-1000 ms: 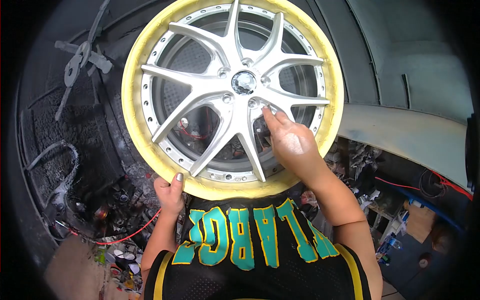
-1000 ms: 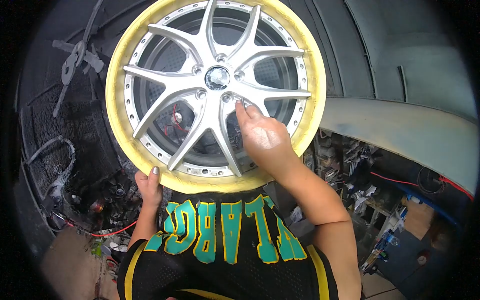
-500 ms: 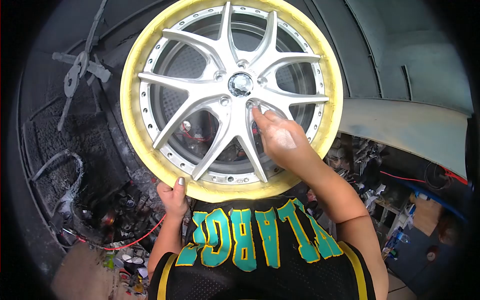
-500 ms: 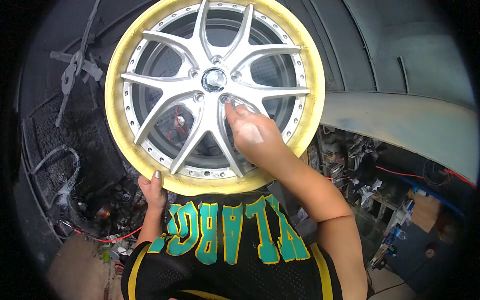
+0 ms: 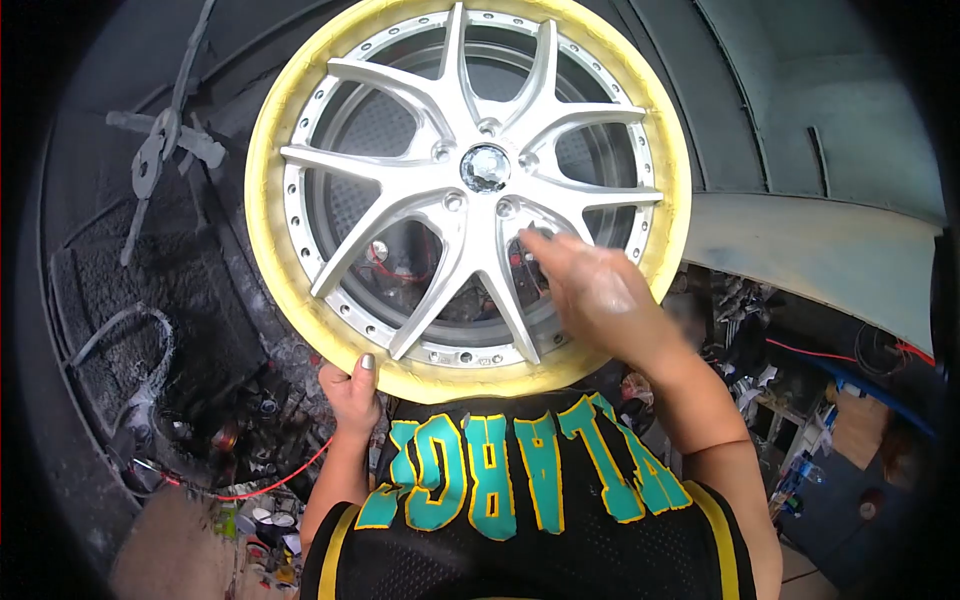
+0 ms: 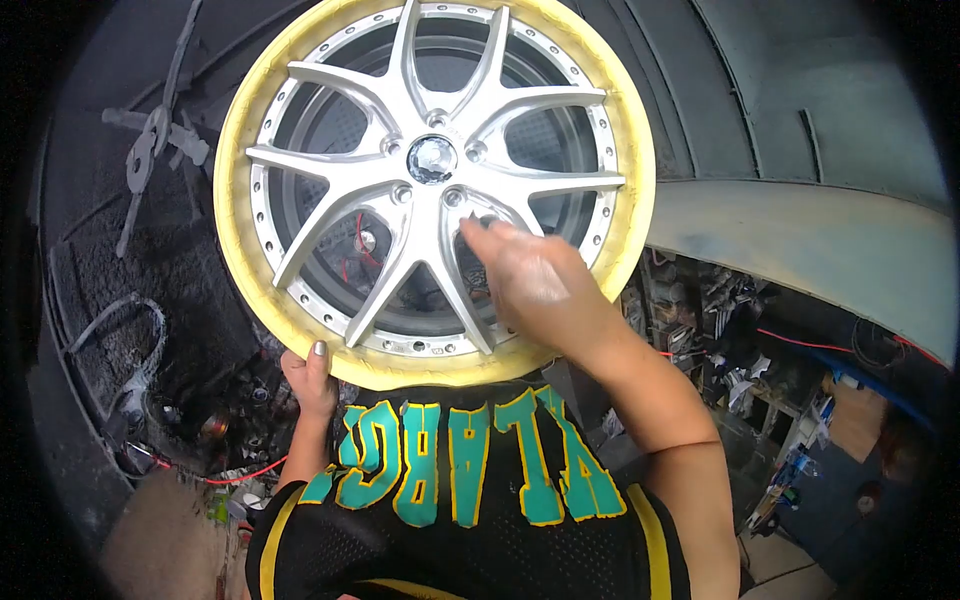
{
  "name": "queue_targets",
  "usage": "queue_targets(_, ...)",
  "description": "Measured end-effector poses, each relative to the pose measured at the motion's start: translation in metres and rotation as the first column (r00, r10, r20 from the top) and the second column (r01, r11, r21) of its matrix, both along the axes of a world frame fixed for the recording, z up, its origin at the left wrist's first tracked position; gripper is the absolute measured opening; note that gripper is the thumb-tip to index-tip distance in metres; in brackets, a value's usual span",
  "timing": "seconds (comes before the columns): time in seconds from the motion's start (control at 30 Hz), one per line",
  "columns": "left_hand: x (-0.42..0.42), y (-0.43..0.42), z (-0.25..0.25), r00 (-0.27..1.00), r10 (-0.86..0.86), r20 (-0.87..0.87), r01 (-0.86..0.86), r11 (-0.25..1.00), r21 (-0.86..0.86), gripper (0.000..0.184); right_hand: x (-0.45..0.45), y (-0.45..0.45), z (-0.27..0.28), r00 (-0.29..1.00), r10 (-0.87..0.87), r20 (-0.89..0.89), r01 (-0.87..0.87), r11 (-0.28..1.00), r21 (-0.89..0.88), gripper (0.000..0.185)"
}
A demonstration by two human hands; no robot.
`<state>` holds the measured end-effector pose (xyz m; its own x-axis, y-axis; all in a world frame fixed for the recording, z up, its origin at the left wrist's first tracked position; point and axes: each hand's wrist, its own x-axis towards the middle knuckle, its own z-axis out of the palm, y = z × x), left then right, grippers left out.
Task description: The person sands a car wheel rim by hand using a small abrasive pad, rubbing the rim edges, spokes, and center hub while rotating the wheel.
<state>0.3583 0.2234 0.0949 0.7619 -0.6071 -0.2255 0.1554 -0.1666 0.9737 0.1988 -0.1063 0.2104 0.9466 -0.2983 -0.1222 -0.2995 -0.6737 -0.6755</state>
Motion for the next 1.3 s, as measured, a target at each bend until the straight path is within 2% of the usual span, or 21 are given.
queue_targets(0.07, 0.0, -0.001, -0.001, 0.999, 0.024, -0.03, -0.025, 0.999, -0.034, 0.031, 0.009, -0.005, -0.011, 0.993, -0.033, 0.115, 0.051, 0.987, -0.151, 0.043)
queue_targets(0.13, 0.001, -0.005, 0.001, 1.0, 0.019, -0.017, -0.02, 0.999, -0.027, 0.031, 0.013, 0.007, -0.032, 0.974, -0.163, 0.155, 0.17, 0.985, -0.033, 0.043)
queue_targets(0.23, -0.001, -0.001, -0.006, 1.0, 0.022, -0.014, -0.022, 1.0, -0.022, 0.031, 0.016, 0.009, -0.035, 0.983, -0.136, 0.12, 0.138, 0.99, -0.012, 0.046)
queue_targets(0.3, 0.001, 0.0, -0.008, 1.0, 0.023, -0.016, -0.024, 0.999, -0.032, 0.032, 0.008, 0.012, -0.019, 0.997, -0.025, 0.068, 0.028, 0.999, -0.044, 0.049)
queue_targets(0.33, 0.001, 0.0, -0.006, 1.0, 0.016, -0.009, -0.016, 1.0, -0.023, 0.032, 0.006, 0.014, -0.007, 0.997, -0.027, 0.066, 0.03, 0.999, -0.042, 0.049)
queue_targets(0.4, 0.003, -0.003, -0.003, 1.0, 0.009, -0.001, -0.009, 1.0, -0.018, 0.033, 0.001, 0.016, 0.013, 0.976, 0.049, -0.21, -0.084, 0.983, -0.163, 0.053)
queue_targets(0.43, 0.003, -0.005, -0.001, 1.0, 0.01, 0.005, -0.01, 1.0, -0.012, 0.034, -0.002, 0.018, 0.014, 0.976, 0.048, -0.21, -0.084, 0.983, -0.164, 0.053)
queue_targets(0.5, 0.001, -0.003, -0.001, 1.0, 0.013, 0.011, -0.013, 1.0, -0.003, 0.034, -0.008, 0.02, 0.014, 0.985, -0.126, -0.118, 0.1, 0.974, -0.205, 0.059)
queue_targets(0.53, 0.002, -0.002, -0.002, 1.0, 0.012, 0.014, -0.012, 1.0, -0.002, 0.035, -0.007, 0.019, 0.01, 0.985, -0.127, -0.117, 0.102, 0.974, -0.204, 0.059)
queue_targets(0.6, 0.003, -0.006, 0.0, 1.0, 0.003, 0.016, -0.003, 1.0, -0.004, 0.035, -0.001, 0.019, -0.005, 0.975, -0.191, -0.115, 0.143, 0.932, -0.334, 0.061)
queue_targets(0.73, -0.002, -0.012, 0.004, 0.998, 0.032, 0.056, -0.031, 0.999, -0.014, 0.034, 0.002, 0.023, -0.02, 0.967, -0.186, -0.174, 0.117, 0.931, -0.345, 0.064)
queue_targets(0.83, 0.001, -0.008, 0.005, 0.999, 0.018, 0.048, -0.018, 1.0, -0.005, 0.035, 0.0, 0.023, -0.026, 0.987, -0.124, -0.103, 0.087, 0.946, -0.311, 0.063)
queue_targets(0.9, 0.002, -0.006, 0.005, 0.999, 0.007, 0.049, -0.007, 1.0, 0.002, 0.035, -0.004, 0.02, -0.025, 0.999, -0.016, -0.049, 0.008, 0.984, -0.175, 0.063)
queue_targets(0.93, 0.002, -0.006, 0.004, 0.999, 0.003, 0.039, -0.003, 1.0, 0.0, 0.035, -0.006, 0.017, -0.023, 0.999, -0.014, -0.048, 0.005, 0.984, -0.178, 0.063)
queue_targets(1.0, 0.003, -0.006, 0.004, 1.0, 0.002, 0.031, -0.002, 1.0, -0.002, 0.035, -0.009, 0.013, -0.02, 0.992, -0.09, 0.088, 0.103, 0.981, -0.165, 0.062)
queue_targets(1.03, 0.003, -0.007, 0.006, 0.999, 0.001, 0.042, -0.001, 1.0, -0.004, 0.034, -0.009, 0.014, -0.021, 0.992, -0.086, 0.088, 0.1, 0.981, -0.165, 0.062)
queue_targets(1.13, 0.003, -0.008, 0.005, 0.999, -0.003, 0.039, 0.003, 1.0, -0.019, 0.034, -0.005, 0.019, -0.024, 0.962, -0.261, 0.077, 0.259, 0.965, 0.028, 0.061)
queue_targets(1.2, 0.001, -0.008, 0.003, 1.0, 0.0, 0.024, 0.001, 1.0, -0.03, 0.034, 0.003, 0.028, -0.027, 0.989, -0.135, -0.066, 0.118, 0.968, -0.22, 0.061)
queue_targets(1.3, 0.001, -0.009, 0.004, 0.999, 0.041, 0.024, -0.04, 0.999, -0.035, 0.034, 0.0, 0.025, -0.017, 0.991, -0.069, -0.115, 0.047, 0.981, -0.186, 0.062)
